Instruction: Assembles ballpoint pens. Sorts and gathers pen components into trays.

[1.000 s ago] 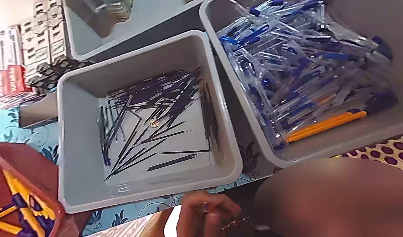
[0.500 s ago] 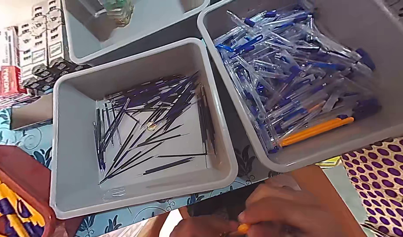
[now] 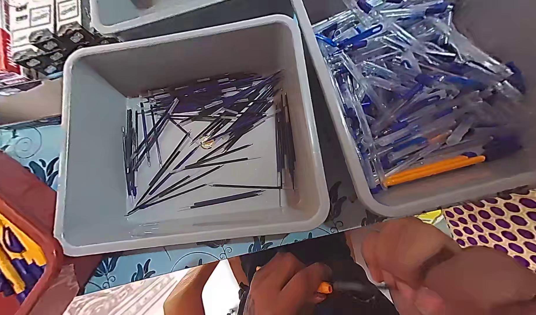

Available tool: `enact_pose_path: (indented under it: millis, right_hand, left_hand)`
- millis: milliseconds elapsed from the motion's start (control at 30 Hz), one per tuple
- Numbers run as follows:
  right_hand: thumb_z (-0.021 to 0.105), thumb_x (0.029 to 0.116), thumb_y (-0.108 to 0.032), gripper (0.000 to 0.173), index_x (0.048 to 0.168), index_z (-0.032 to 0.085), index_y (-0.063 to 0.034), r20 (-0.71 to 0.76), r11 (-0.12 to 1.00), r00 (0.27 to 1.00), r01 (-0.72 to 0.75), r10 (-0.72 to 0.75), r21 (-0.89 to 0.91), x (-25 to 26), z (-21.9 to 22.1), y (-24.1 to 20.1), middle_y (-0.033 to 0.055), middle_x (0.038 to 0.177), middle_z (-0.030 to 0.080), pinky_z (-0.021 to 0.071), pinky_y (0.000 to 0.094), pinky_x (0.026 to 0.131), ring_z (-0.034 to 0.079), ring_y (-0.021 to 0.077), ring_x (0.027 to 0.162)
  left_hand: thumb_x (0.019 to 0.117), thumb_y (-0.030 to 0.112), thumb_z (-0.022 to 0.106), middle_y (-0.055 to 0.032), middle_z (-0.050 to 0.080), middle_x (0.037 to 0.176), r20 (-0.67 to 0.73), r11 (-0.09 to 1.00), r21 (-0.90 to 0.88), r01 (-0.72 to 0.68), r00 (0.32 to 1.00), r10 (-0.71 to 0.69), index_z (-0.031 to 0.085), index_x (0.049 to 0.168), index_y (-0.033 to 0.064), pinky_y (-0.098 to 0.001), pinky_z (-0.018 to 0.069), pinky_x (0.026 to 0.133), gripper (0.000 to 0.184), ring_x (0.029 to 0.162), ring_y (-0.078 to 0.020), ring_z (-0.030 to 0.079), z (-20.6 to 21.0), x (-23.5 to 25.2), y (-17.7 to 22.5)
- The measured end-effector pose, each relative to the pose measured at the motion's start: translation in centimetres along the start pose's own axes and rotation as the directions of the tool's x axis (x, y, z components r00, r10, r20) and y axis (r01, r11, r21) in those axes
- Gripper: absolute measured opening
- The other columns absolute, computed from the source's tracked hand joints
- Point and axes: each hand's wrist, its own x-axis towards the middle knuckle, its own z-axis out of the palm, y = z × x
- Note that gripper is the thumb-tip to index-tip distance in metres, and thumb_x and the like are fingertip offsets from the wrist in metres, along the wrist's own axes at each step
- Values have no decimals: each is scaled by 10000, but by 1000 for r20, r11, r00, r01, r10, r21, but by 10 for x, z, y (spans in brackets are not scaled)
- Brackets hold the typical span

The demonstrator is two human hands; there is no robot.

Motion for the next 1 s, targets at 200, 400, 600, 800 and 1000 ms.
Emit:
enact_pose_path:
  millis: [200, 400, 600, 800, 1000]
  right_hand:
    - [393, 1121, -256, 286, 1008, 593, -85, 3, 991, 998, -66, 66, 116, -7, -5, -7, -2, 883, 653, 552, 153, 713, 673, 20, 812]
    - [363, 1130, -277, 349, 1000, 591, -47, 24, 997, 998, -60, 59, 42, -14, 1, -4, 32, 902, 635, 531, 140, 726, 655, 24, 842]
    - [376, 1126, -239, 315, 1010, 596, -47, 38, 999, 999, -2, 4, -46, -14, -1, -4, 39, 921, 633, 538, 148, 713, 658, 36, 838]
    - [379, 1121, -334, 383, 981, 603, -58, 27, 987, 990, -141, 139, 77, -15, 5, -2, 6, 882, 650, 522, 116, 699, 654, -4, 824]
    - [360, 1126, -312, 421, 910, 579, -24, 139, 966, 965, -239, 224, 96, -20, 22, 8, 22, 829, 610, 486, 104, 743, 602, -27, 794]
  left_hand:
    - [1091, 210, 429, -91, 526, 802, -4, 999, 16, 33, 999, -33, 661, 1086, 28, -143, 437, 712, 295, 746, -111, 530, -4, 1, 0]
    - [1085, 230, 453, -88, 539, 803, -11, 999, 41, 21, 1000, -21, 672, 1087, 37, -145, 440, 720, 291, 757, -117, 540, -4, 2, 2]
    - [1074, 217, 482, -91, 552, 798, -21, 998, 50, 32, 999, -31, 684, 1087, 39, -162, 453, 713, 270, 755, -128, 553, -3, -1, 3]
    - [1069, 206, 486, -86, 552, 773, -25, 994, 107, 27, 999, -25, 689, 1084, 40, -172, 452, 704, 262, 738, -140, 550, -9, -3, 1]
    - [1016, 108, 537, -103, 560, 770, -64, 995, 97, -23, 998, 29, 664, 1006, 23, -200, 470, 711, 153, 740, -173, 562, -4, 0, 5]
